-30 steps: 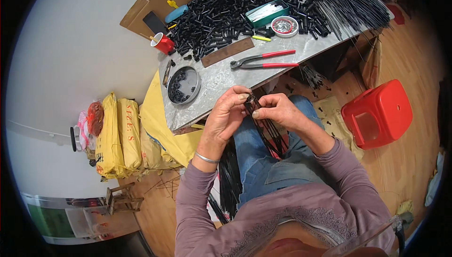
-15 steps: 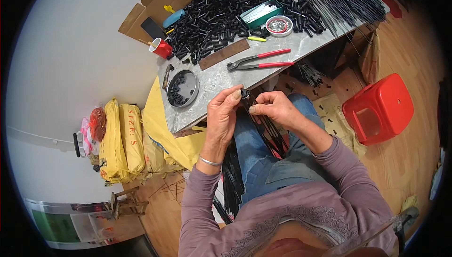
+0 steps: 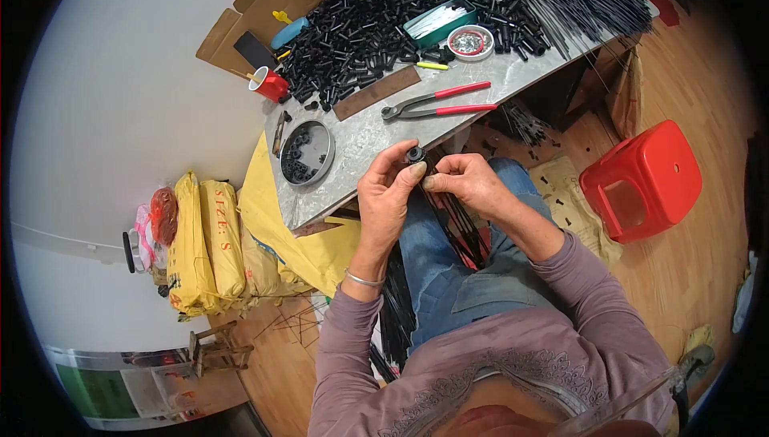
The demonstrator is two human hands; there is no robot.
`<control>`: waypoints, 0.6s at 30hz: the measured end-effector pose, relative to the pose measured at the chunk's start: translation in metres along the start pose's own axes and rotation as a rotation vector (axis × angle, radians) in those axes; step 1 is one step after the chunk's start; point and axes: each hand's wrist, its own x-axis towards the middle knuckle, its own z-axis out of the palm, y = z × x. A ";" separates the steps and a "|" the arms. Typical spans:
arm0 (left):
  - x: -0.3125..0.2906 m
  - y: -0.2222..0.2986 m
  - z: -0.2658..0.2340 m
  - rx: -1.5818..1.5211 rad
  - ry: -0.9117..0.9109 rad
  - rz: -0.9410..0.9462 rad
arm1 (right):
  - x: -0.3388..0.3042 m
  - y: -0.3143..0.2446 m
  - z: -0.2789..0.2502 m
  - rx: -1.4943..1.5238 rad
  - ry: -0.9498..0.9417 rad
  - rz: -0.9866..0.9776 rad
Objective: Manually assembling small connectors onto black plastic rods at a workbench.
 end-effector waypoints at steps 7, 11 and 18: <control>0.000 -0.007 0.005 0.153 0.046 0.094 | -0.002 0.000 0.007 -0.044 0.098 -0.033; 0.000 -0.006 0.008 0.048 0.072 0.095 | 0.001 0.003 0.003 -0.026 0.023 -0.067; 0.002 -0.010 -0.008 -0.139 -0.042 0.000 | -0.003 -0.007 -0.003 -0.224 0.022 -0.129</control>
